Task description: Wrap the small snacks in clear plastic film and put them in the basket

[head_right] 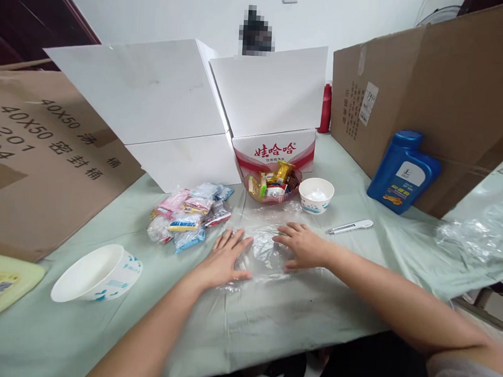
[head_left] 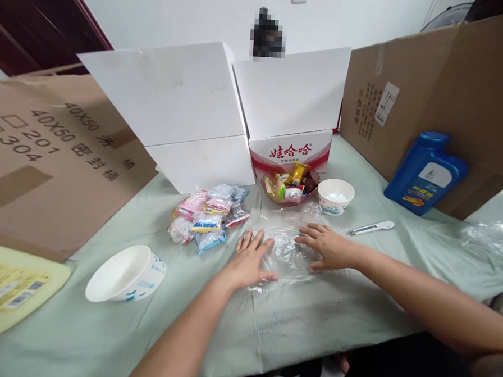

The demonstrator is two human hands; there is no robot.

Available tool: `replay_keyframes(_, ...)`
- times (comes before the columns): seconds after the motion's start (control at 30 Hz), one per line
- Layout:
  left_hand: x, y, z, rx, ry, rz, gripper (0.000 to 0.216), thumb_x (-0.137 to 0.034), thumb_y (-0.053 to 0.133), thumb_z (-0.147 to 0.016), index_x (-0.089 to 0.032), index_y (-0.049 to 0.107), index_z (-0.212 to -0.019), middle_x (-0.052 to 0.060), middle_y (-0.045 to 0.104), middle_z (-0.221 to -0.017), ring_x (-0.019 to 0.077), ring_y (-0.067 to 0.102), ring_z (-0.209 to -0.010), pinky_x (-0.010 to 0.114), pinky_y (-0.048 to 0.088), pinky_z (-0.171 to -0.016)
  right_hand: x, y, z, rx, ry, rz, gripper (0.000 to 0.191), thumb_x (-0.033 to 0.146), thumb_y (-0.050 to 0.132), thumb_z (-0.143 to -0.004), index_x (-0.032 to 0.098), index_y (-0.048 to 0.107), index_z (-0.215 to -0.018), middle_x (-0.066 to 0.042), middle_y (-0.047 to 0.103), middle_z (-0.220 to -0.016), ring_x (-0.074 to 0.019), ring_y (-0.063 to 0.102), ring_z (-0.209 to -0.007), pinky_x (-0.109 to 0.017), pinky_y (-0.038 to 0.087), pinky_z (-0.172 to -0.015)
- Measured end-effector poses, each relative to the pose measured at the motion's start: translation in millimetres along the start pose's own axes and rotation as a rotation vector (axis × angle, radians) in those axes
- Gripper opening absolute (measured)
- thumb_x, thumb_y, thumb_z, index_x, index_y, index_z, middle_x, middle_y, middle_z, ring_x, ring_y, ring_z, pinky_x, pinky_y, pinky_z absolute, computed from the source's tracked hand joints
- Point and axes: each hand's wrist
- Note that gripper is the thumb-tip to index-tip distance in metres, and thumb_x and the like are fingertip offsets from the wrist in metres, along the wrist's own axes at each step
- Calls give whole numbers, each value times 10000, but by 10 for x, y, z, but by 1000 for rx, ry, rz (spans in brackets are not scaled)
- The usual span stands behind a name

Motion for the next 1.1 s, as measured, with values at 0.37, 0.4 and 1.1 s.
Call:
replay_keyframes(0.37, -79, -302, 189, 18, 246, 368, 259, -424, 687, -769, -209, 644, -906, 30, 626, -961, 200, 597, -901, 317, 483, -810, -90, -198, 425, -160, 46, -380, 418, 491, 512, -935, 179, 641, -1181, -127, 648, -1153, -228, 597, -1072, -377, 466, -942)
replay_keyframes(0.4, -132, -301, 222, 116, 263, 335, 321, -426, 749, -705, -213, 641, -920, 21, 614, -955, 201, 587, -887, 306, 478, -778, -74, -241, 455, -98, 6, -426, 421, 510, 563, -901, 186, 651, -1154, -105, 661, -1088, -217, 609, -1012, -356, 479, -901)
replay_keyframes(1.1, -91, -433, 323, 607, 105, 831, 206, -364, 628, -775, -199, 505, -790, -6, 672, -753, 142, 660, -638, 255, 498, -609, -70, -429, 612, 496, 138, -1031, 248, 413, 542, -890, 172, 583, -933, -17, 690, -759, -127, 642, -624, -259, 519, -602)
Point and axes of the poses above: each hand's wrist, its own z-axis away from the middle knuckle, its own y-axis out of the palm, x = y × z
